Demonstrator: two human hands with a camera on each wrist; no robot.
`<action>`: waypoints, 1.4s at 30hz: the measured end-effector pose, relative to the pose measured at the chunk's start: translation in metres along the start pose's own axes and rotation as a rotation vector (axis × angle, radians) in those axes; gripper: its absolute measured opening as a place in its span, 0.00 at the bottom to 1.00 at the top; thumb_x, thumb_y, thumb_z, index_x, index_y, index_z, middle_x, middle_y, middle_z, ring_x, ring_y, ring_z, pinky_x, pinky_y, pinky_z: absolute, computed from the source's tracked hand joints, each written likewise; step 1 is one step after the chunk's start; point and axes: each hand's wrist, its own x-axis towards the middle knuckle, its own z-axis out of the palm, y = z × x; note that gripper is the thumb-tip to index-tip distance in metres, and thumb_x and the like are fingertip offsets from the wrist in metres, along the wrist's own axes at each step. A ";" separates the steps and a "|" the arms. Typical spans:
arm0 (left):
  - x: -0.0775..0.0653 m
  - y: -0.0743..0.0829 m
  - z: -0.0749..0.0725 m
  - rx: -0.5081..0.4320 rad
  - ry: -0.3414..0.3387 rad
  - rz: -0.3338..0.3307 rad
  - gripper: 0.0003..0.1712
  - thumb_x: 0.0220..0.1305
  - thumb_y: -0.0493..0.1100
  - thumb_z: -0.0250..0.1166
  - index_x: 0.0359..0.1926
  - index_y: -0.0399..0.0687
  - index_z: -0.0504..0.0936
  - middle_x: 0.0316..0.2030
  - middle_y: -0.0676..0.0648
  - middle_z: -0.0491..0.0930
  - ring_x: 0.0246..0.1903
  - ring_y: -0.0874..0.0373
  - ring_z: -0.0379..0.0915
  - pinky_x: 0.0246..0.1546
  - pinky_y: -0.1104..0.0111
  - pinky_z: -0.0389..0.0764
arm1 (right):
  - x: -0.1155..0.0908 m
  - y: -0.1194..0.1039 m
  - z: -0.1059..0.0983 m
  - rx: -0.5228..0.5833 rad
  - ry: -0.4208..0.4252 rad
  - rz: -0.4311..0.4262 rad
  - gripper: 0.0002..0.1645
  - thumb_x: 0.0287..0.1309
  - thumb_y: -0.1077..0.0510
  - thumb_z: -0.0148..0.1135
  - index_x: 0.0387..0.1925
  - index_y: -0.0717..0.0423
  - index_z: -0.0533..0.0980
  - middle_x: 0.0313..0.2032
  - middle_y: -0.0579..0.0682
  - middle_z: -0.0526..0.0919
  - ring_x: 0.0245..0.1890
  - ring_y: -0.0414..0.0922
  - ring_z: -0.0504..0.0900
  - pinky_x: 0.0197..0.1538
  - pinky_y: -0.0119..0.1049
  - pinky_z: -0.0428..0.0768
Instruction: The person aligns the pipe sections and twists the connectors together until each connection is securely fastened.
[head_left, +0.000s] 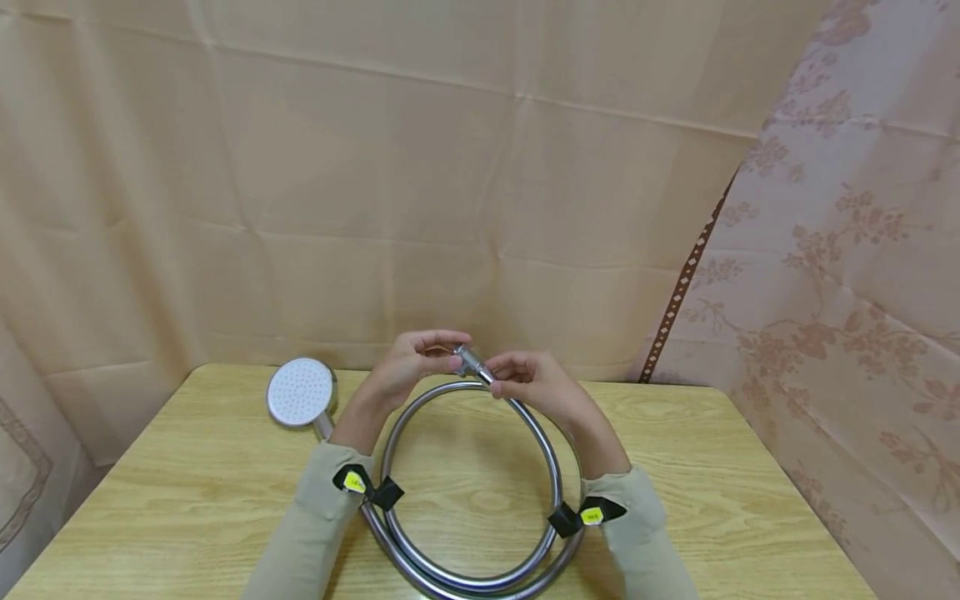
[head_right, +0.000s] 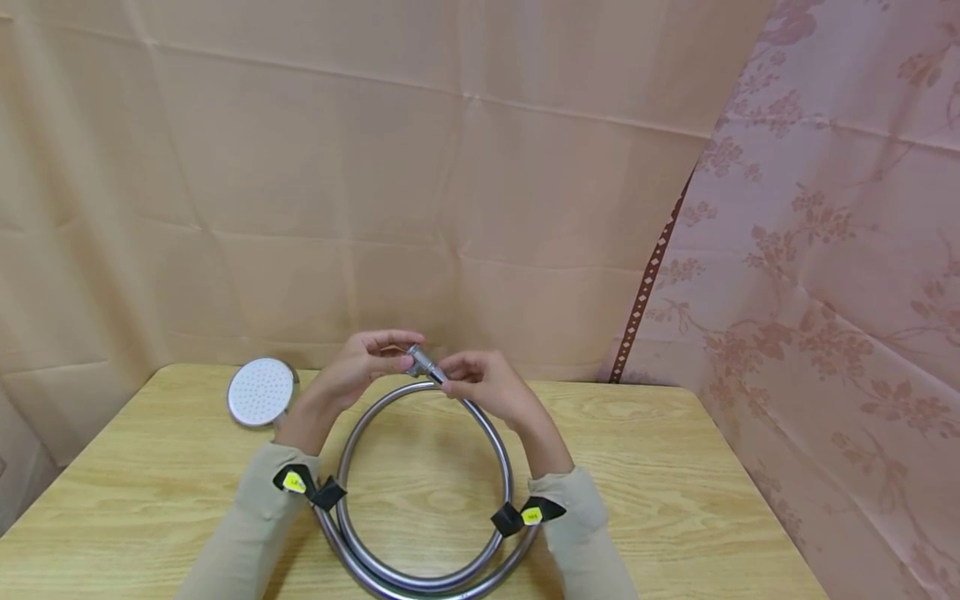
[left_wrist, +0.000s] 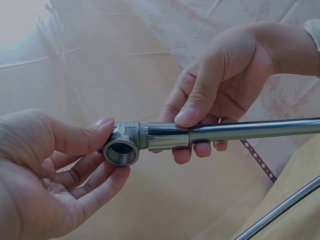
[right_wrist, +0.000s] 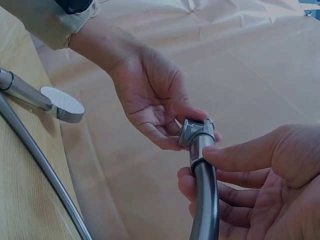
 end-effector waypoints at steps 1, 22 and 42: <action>0.000 0.000 0.000 0.001 0.000 0.001 0.27 0.66 0.30 0.65 0.64 0.23 0.71 0.40 0.59 0.85 0.41 0.61 0.79 0.51 0.66 0.78 | 0.000 0.000 0.000 0.007 -0.007 0.000 0.18 0.66 0.63 0.65 0.56 0.64 0.80 0.45 0.62 0.87 0.42 0.46 0.85 0.49 0.36 0.80; 0.001 -0.001 -0.001 -0.010 -0.032 0.017 0.24 0.66 0.31 0.65 0.62 0.28 0.76 0.49 0.52 0.86 0.45 0.61 0.81 0.54 0.66 0.77 | -0.001 0.009 -0.004 0.135 -0.090 0.039 0.19 0.73 0.63 0.57 0.60 0.66 0.78 0.49 0.66 0.86 0.44 0.47 0.87 0.60 0.44 0.80; 0.003 -0.002 0.003 -0.064 -0.002 -0.026 0.26 0.66 0.30 0.64 0.64 0.23 0.72 0.40 0.60 0.86 0.42 0.64 0.81 0.53 0.67 0.79 | 0.003 0.006 -0.004 0.123 -0.085 0.027 0.19 0.74 0.61 0.56 0.59 0.67 0.78 0.52 0.66 0.84 0.44 0.48 0.87 0.59 0.48 0.82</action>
